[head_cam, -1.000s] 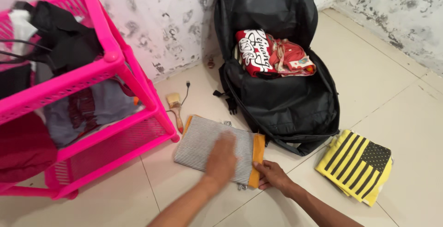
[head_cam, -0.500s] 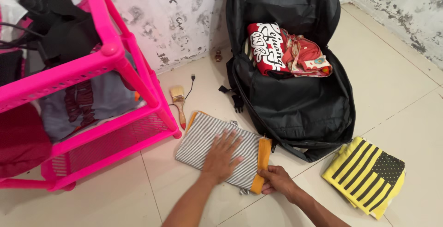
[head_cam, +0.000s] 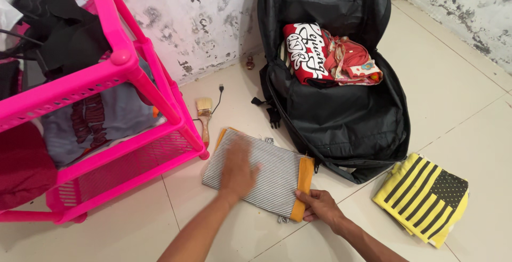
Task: The person folds several shirts and places them into a black backpack. They fold a red and white patterned shirt, a yellow and white striped shirt, a yellow shirt with a flag design, a white shirt with yellow stripes, and a red shirt, then place each into the backpack and zip it closed.
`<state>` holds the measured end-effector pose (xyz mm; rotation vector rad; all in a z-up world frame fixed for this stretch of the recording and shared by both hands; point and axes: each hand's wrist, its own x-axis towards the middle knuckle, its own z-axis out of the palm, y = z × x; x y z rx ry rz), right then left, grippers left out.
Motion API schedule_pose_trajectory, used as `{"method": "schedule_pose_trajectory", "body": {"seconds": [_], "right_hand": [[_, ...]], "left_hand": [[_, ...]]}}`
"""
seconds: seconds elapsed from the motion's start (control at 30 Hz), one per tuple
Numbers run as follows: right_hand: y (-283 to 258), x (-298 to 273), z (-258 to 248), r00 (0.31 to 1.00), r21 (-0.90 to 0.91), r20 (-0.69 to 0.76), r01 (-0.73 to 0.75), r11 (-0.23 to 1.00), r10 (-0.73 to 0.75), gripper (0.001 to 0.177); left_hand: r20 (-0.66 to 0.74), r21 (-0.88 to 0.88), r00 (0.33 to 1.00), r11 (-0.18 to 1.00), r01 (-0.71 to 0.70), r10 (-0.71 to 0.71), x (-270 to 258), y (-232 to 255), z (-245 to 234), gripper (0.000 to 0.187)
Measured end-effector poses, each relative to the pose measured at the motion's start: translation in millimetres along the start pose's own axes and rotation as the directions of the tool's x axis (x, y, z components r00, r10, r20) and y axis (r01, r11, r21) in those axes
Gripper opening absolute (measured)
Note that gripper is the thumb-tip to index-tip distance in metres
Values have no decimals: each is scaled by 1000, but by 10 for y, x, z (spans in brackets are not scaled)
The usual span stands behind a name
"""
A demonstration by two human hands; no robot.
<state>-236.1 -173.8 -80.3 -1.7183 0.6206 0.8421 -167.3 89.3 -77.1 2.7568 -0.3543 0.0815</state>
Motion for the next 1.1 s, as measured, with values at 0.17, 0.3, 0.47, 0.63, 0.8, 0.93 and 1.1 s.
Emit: {"method": "schedule_pose_trajectory", "body": {"seconds": [0.17, 0.3, 0.47, 0.63, 0.8, 0.93, 1.1], "right_hand": [[34, 17, 43, 997, 12, -32, 69, 998, -68, 47], [26, 6, 16, 998, -1, -23, 58, 998, -58, 45], [-6, -105, 41, 994, 57, -33, 109, 992, -107, 39], [-123, -262, 165, 966, 174, -122, 249, 953, -230, 34], [-307, -344, 337, 910, 117, -137, 407, 906, -391, 34], [-450, -341, 502, 839, 50, -73, 543, 838, -539, 32], [-677, -486, 781, 821, -65, 19, 571, 818, -571, 35]], "left_hand": [[133, -79, 968, 976, -203, 212, -387, 520, 175, 80], [261, -27, 953, 988, -154, 156, -425, 617, 222, 83], [311, -111, 938, 986, -127, 156, -305, 591, 203, 83], [510, -349, 859, 902, 252, -43, -18, 697, 17, 88], [626, -615, 775, 668, 420, 89, 151, 732, -333, 111], [728, -536, 683, 672, 511, 61, 274, 659, -425, 83], [780, -538, 625, 545, 643, 33, 383, 236, -342, 47]]}}
